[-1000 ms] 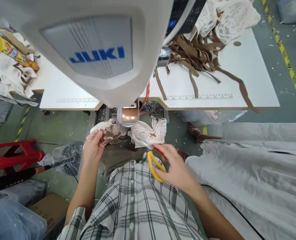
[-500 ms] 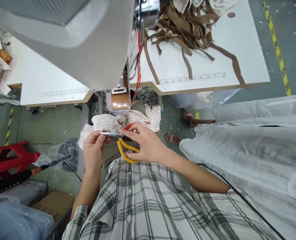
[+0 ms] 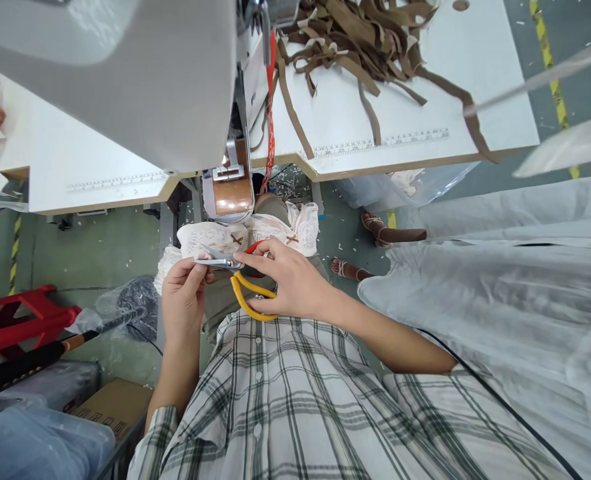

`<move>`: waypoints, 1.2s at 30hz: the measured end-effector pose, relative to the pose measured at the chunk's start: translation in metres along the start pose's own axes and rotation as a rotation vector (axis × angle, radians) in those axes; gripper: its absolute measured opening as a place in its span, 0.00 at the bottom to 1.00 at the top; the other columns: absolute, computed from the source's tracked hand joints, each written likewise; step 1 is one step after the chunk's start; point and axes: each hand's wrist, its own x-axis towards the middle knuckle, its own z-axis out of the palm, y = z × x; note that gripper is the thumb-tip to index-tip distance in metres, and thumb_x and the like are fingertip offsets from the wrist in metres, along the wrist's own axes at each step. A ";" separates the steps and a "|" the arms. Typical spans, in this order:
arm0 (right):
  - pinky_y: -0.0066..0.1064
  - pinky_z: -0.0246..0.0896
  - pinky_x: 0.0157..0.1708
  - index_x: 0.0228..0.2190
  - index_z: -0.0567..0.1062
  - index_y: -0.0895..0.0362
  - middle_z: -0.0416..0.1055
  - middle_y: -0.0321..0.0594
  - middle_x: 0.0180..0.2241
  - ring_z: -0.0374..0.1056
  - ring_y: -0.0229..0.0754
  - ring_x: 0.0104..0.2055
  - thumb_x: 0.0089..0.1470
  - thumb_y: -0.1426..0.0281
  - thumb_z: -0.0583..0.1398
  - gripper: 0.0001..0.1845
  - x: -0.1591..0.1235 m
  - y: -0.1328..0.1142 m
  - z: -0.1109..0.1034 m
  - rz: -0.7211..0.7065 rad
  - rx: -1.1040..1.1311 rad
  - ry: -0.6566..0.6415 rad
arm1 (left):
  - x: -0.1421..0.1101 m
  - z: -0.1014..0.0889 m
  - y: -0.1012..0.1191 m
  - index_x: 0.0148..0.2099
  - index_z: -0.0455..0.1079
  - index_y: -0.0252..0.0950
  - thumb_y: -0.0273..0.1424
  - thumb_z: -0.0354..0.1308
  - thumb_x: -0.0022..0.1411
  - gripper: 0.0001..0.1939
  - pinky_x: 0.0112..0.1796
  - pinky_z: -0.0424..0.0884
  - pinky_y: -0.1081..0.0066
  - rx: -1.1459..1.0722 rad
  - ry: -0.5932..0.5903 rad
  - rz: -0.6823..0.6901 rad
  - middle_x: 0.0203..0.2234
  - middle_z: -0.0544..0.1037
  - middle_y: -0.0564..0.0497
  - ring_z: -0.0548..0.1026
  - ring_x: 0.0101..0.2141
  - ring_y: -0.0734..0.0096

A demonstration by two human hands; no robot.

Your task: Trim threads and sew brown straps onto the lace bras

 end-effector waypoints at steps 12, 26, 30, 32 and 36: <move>0.40 0.71 0.46 0.61 0.70 0.48 0.66 0.45 0.49 0.69 0.49 0.50 0.49 0.62 0.68 0.37 0.001 0.003 0.002 0.008 -0.003 0.035 | 0.004 -0.001 -0.006 0.37 0.81 0.38 0.35 0.72 0.52 0.10 0.31 0.71 0.77 0.008 0.014 -0.005 0.28 0.80 0.54 0.72 0.25 0.79; 0.39 0.71 0.45 0.53 0.79 0.49 0.70 0.43 0.46 0.72 0.46 0.45 0.47 0.65 0.68 0.28 0.011 0.003 0.014 0.130 0.108 0.185 | -0.004 0.003 -0.014 0.38 0.80 0.40 0.34 0.71 0.56 0.07 0.32 0.72 0.77 0.065 0.036 0.092 0.33 0.80 0.53 0.74 0.29 0.78; 0.40 0.71 0.44 0.52 0.80 0.51 0.71 0.44 0.45 0.72 0.46 0.44 0.47 0.65 0.68 0.28 0.012 0.003 0.014 0.148 0.104 0.189 | -0.004 0.002 -0.016 0.38 0.80 0.40 0.34 0.71 0.56 0.08 0.33 0.72 0.77 0.059 0.032 0.088 0.32 0.80 0.53 0.74 0.29 0.78; 0.40 0.71 0.43 0.52 0.80 0.51 0.71 0.44 0.45 0.72 0.46 0.44 0.46 0.65 0.68 0.29 0.013 0.001 0.015 0.155 0.110 0.186 | -0.004 0.003 -0.018 0.37 0.80 0.40 0.33 0.70 0.56 0.06 0.33 0.71 0.78 0.051 0.021 0.084 0.31 0.80 0.54 0.74 0.28 0.79; 0.39 0.71 0.44 0.52 0.80 0.50 0.71 0.44 0.45 0.72 0.46 0.45 0.46 0.65 0.68 0.29 0.012 0.002 0.015 0.161 0.131 0.169 | -0.004 0.003 -0.018 0.37 0.80 0.39 0.33 0.70 0.56 0.06 0.32 0.70 0.78 0.039 0.023 0.048 0.31 0.80 0.54 0.73 0.28 0.79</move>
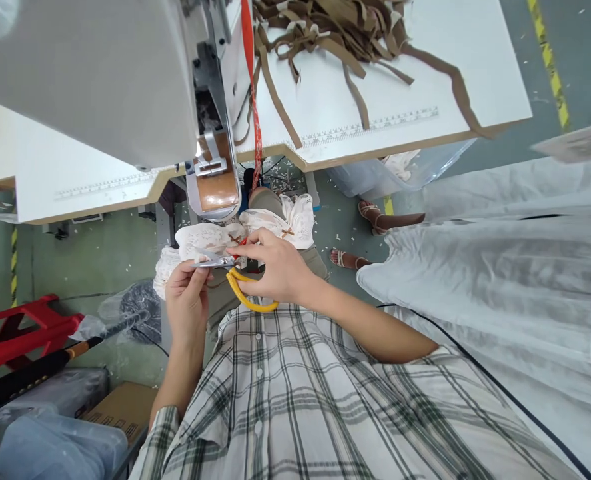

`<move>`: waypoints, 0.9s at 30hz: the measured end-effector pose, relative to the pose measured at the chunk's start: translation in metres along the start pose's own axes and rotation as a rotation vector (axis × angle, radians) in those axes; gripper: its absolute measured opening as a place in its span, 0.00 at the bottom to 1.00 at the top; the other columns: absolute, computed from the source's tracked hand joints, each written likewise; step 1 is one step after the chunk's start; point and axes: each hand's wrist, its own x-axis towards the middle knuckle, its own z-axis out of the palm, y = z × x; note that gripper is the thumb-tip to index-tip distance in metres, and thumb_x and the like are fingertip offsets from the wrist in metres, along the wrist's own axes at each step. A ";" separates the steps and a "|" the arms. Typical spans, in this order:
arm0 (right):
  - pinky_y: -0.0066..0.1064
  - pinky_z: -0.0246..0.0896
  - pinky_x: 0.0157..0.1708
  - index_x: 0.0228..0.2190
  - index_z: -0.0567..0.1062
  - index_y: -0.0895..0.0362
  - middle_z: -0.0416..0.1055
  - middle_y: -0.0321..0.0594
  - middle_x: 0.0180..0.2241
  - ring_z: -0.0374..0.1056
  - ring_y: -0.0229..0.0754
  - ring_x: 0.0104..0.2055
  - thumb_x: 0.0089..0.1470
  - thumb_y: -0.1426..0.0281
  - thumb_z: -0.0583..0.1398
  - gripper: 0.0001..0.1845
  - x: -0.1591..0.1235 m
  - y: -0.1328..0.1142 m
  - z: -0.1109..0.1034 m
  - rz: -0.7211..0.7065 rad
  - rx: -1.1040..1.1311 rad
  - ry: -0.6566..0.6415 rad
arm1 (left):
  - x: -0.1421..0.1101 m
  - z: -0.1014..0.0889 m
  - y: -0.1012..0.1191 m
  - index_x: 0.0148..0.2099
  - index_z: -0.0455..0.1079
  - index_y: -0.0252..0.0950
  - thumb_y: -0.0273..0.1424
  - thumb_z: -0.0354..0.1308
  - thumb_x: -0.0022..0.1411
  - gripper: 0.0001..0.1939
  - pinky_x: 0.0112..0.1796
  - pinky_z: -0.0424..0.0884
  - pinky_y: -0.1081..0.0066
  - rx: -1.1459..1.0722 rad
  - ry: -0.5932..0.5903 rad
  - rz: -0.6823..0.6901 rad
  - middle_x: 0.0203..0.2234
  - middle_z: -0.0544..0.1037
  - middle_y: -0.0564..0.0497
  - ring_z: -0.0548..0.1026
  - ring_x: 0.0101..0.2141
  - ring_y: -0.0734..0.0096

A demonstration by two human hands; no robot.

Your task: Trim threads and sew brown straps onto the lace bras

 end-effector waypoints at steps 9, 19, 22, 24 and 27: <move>0.39 0.70 0.44 0.52 0.80 0.49 0.71 0.43 0.45 0.72 0.47 0.45 0.46 0.64 0.69 0.28 -0.001 0.006 0.005 0.015 0.010 -0.002 | 0.001 0.001 -0.003 0.35 0.79 0.38 0.35 0.71 0.53 0.09 0.30 0.69 0.77 0.030 -0.003 -0.052 0.30 0.79 0.53 0.73 0.27 0.78; 0.36 0.68 0.35 0.51 0.80 0.49 0.70 0.41 0.42 0.65 0.38 0.32 0.49 0.64 0.67 0.25 -0.016 0.017 -0.013 0.058 0.037 0.114 | 0.005 0.003 0.003 0.35 0.80 0.37 0.34 0.75 0.48 0.12 0.27 0.68 0.78 -0.126 0.007 -0.173 0.28 0.82 0.52 0.71 0.23 0.80; 0.38 0.69 0.40 0.51 0.79 0.48 0.71 0.42 0.44 0.70 0.44 0.40 0.49 0.65 0.67 0.25 -0.018 0.012 -0.010 -0.014 -0.025 0.090 | 0.002 0.004 0.005 0.35 0.80 0.37 0.34 0.74 0.50 0.10 0.27 0.68 0.79 -0.101 0.004 -0.146 0.27 0.81 0.52 0.70 0.24 0.81; 0.38 0.70 0.41 0.52 0.79 0.49 0.71 0.42 0.44 0.71 0.46 0.43 0.49 0.65 0.67 0.26 -0.018 0.008 -0.007 -0.054 -0.063 0.074 | 0.001 0.004 0.004 0.36 0.80 0.38 0.34 0.72 0.52 0.09 0.28 0.68 0.79 -0.053 0.012 -0.114 0.27 0.80 0.53 0.71 0.25 0.80; 0.37 0.70 0.40 0.53 0.78 0.48 0.72 0.42 0.44 0.71 0.45 0.42 0.49 0.65 0.67 0.27 -0.017 0.005 -0.003 -0.079 -0.099 0.075 | -0.002 0.003 0.002 0.38 0.81 0.39 0.35 0.71 0.54 0.09 0.30 0.70 0.77 0.033 0.039 -0.052 0.27 0.79 0.54 0.72 0.26 0.78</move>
